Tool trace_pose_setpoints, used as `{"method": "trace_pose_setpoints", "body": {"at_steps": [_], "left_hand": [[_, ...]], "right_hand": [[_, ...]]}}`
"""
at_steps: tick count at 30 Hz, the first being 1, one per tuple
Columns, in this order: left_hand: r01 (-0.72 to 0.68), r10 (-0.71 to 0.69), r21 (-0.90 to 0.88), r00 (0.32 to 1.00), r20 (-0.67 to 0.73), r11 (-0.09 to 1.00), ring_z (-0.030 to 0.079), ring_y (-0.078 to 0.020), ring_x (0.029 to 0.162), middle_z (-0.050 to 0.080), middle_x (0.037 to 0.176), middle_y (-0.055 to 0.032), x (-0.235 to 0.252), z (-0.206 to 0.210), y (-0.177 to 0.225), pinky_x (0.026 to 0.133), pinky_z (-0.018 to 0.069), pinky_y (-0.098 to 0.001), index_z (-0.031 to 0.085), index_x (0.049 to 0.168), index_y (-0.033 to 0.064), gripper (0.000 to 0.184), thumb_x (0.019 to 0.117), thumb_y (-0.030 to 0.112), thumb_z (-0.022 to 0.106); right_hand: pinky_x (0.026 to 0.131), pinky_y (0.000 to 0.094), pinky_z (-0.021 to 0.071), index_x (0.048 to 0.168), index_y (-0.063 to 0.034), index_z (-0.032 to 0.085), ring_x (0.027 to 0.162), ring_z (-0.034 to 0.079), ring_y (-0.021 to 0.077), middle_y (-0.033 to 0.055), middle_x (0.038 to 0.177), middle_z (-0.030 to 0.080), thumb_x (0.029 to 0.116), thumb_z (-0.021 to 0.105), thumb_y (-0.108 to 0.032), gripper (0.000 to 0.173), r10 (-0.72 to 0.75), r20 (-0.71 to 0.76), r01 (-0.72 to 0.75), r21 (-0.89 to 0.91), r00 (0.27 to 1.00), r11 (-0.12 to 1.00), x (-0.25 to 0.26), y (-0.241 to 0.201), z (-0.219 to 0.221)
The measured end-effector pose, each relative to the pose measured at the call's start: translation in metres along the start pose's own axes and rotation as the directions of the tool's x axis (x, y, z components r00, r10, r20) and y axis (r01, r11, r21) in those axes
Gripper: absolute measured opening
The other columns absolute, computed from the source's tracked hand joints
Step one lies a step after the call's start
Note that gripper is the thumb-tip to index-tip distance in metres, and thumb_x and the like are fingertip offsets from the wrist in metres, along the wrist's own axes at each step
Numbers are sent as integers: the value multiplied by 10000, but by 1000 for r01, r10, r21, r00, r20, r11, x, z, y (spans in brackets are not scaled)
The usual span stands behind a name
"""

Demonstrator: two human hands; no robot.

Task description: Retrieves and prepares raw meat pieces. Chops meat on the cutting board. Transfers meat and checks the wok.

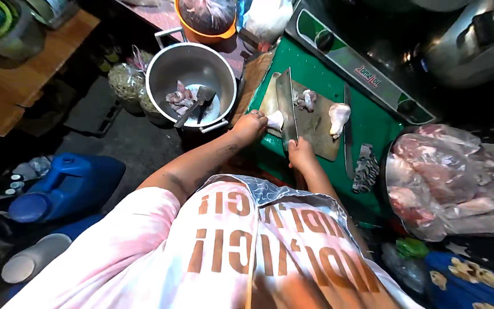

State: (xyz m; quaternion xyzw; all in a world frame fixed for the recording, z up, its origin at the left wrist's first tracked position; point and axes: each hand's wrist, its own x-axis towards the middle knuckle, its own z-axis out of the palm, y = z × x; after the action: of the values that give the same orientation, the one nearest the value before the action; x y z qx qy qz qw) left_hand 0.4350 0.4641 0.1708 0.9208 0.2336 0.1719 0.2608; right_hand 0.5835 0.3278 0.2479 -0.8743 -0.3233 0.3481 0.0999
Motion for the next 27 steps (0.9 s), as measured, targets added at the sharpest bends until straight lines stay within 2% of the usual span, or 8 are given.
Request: {"method": "trace_pose_setpoints", "body": {"at_steps": [3,7,10,13,16,19,22,27], "left_hand": [[-38,38,-12,999,-2,999,646,-406,1175,701,1139,-224,2,2,-3,1006,520,-521,722,1062,-23,180,1000,90,596],[-32,32,-10,999,-8,999,653,-409,1156,698,1121,-230,4,4,-6,991,527,-520,717,1063,-28,191,1010,100,585],[-21,21,2,999,-36,1000,661,-407,1131,704,1084,-223,5,5,-4,968,538,-518,709,1014,-28,187,1008,117,592],[74,-73,23,997,-24,997,652,-411,1161,700,1112,-232,8,3,2,986,528,-525,699,1035,-36,209,1010,136,584],[84,-83,17,996,-40,996,649,-400,1164,696,1119,-221,7,4,-1,990,528,-511,699,1037,-23,186,1005,131,599],[3,-3,1,994,-110,1000,665,-402,1113,707,1067,-212,-1,7,-6,971,538,-506,712,989,-18,131,969,67,613],[-19,19,-2,992,-124,1000,669,-398,1093,707,1052,-208,-4,9,-5,955,544,-500,714,975,-3,116,946,59,620],[63,-80,-126,987,-136,990,674,-386,1084,709,1036,-204,-18,-5,-1,999,519,-536,707,1052,-17,176,896,65,691]], "right_hand": [[625,470,577,1296,22,528,638,663,299,218,882,642,1133,370,-303,396,-8,-19,8,-23,1000,1000,9,-8,3],[743,552,589,1382,33,505,823,710,380,279,1097,661,1126,353,-270,425,-64,-28,62,-78,998,995,52,-52,0],[739,531,586,1381,23,501,836,707,362,269,1134,650,1120,343,-264,419,-85,-50,81,-84,995,993,69,-74,-5],[686,533,582,1362,22,512,762,695,358,262,1053,658,1123,349,-295,430,-70,-47,66,-72,996,995,57,-56,-3],[661,549,587,1310,27,529,694,690,363,255,929,666,1128,344,-339,449,-54,-9,53,-87,999,995,25,-8,6],[745,529,589,1282,29,546,761,704,348,242,956,670,1130,359,-312,418,-9,27,12,-122,1000,992,12,3,7],[720,565,583,1278,58,547,753,701,382,275,972,669,1126,373,-308,432,-35,-18,34,-88,999,996,35,-17,7],[775,577,586,1380,49,503,886,711,412,304,1165,645,1120,377,-288,444,-93,-65,88,-68,994,994,71,-73,-1]]}}
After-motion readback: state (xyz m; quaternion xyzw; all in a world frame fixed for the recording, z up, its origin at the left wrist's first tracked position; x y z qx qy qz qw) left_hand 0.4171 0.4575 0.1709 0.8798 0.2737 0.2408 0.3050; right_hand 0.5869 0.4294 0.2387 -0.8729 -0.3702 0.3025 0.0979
